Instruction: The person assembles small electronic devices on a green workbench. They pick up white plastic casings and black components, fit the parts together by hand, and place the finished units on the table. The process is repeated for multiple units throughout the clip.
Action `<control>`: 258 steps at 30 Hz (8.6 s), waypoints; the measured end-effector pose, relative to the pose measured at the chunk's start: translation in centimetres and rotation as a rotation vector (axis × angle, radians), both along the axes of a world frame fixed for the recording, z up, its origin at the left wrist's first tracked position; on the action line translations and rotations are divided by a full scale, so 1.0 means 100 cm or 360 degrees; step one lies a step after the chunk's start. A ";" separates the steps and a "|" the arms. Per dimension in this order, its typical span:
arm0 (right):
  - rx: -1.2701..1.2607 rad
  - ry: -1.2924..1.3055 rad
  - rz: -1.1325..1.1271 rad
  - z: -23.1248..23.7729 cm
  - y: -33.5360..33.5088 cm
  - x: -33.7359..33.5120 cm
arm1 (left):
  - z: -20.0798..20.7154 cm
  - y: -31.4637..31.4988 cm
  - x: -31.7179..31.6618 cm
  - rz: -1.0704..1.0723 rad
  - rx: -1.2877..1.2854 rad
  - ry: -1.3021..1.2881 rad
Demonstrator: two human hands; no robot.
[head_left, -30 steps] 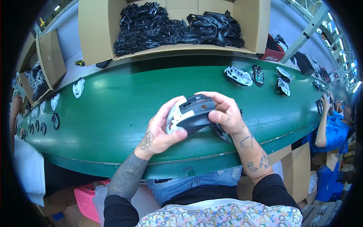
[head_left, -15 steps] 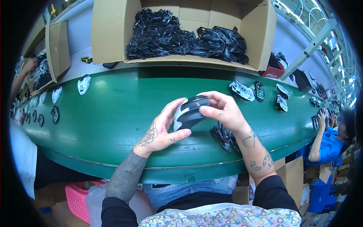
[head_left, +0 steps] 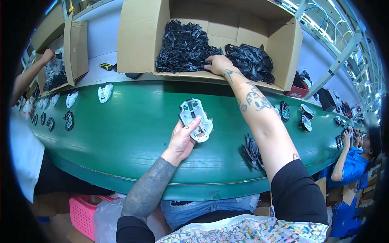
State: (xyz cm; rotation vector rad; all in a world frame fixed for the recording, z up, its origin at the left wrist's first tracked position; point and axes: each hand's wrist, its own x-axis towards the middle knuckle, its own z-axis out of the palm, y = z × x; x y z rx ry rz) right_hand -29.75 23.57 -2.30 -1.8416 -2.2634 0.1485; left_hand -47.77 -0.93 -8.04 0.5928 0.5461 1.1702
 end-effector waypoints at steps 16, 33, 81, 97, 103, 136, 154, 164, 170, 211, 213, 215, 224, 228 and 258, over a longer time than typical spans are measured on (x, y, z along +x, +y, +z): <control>0.0649 0.0707 0.0087 0.018 -0.094 0.010 | 0.002 -0.004 0.001 0.0134 0.0137 -0.0024; 0.0016 0.1424 0.0510 -0.007 -0.247 -0.001 | -0.004 -0.013 0.006 0.0413 0.0498 0.0454; 0.0487 0.1644 0.0153 -0.011 -0.289 -0.007 | -0.003 -0.008 -0.006 0.0319 0.0350 0.0209; 0.0975 0.1012 0.0488 -0.028 -0.287 -0.004 | 0.000 -0.019 0.001 0.0308 0.0483 0.0243; 0.1096 0.0816 0.0725 -0.037 -0.283 0.006 | 0.001 -0.022 0.001 0.0235 0.0359 0.0086; -0.0827 0.2507 0.0241 -0.053 -0.278 0.004 | -0.008 -0.008 -0.009 0.0097 0.0239 0.0290; -0.1025 0.3390 -0.0504 -0.082 -0.230 0.028 | -0.016 0.002 -0.007 0.0250 0.0262 0.0934; 0.0187 0.0990 -0.0140 -0.027 -0.349 0.093 | 0.004 0.044 -0.072 0.0523 0.0380 0.1486; 0.0179 0.0623 -0.0750 -0.067 -0.379 0.203 | 0.012 0.132 -0.181 0.1017 0.0765 0.3099; -0.0993 0.2051 0.0248 -0.031 -0.263 0.039 | 0.039 0.011 -0.032 -0.0148 0.0153 0.0113; -0.0892 0.2154 0.0339 -0.029 -0.267 0.043 | 0.039 0.005 -0.009 -0.0100 0.0101 0.0210; -0.0691 0.2212 0.0356 -0.031 -0.275 0.041 | 0.032 0.003 -0.002 -0.0152 0.0153 0.0242; -0.0795 0.2652 0.0492 -0.041 -0.282 0.049 | 0.020 -0.024 0.002 -0.0311 0.0261 0.0545; -0.0772 0.2909 0.0541 -0.038 -0.284 0.054 | 0.019 -0.022 0.003 -0.0181 0.1124 0.1593; -0.0614 0.2646 0.0427 -0.048 -0.276 0.045 | 0.021 -0.036 -0.001 -0.0169 0.0993 0.1240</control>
